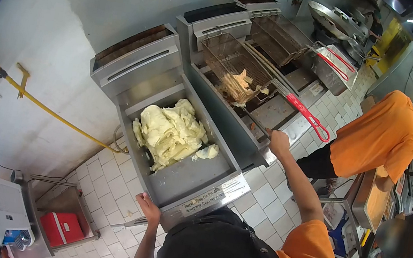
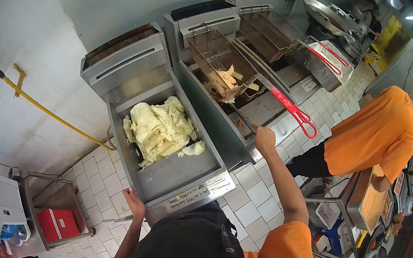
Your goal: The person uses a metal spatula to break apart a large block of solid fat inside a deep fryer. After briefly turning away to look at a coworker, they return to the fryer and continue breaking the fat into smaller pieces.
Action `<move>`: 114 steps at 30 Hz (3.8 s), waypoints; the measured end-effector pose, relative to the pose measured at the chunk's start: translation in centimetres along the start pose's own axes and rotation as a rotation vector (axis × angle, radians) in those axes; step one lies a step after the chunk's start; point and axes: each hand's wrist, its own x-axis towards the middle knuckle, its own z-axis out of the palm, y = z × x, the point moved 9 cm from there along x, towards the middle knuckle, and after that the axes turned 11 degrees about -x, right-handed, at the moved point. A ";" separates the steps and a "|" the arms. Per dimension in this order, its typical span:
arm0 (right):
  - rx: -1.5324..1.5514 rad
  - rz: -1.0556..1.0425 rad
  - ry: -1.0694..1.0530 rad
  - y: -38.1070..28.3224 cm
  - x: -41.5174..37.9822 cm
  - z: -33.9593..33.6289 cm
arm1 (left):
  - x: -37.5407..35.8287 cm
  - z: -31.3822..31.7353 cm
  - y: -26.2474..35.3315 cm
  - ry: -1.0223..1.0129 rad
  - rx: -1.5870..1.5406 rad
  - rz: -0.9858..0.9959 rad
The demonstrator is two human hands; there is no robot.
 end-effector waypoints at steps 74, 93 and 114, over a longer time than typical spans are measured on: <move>0.162 -0.566 -0.895 -40.6 -8.1 -14.5 | -1.3 -1.0 0.6 -0.456 -0.135 0.055; 0.324 -0.645 -0.535 -50.3 -14.7 -6.2 | 2.9 2.3 2.2 -0.281 0.215 0.113; 0.551 -0.361 -0.427 -34.1 -19.9 -12.5 | -4.8 -11.1 -9.2 0.054 -0.104 -0.183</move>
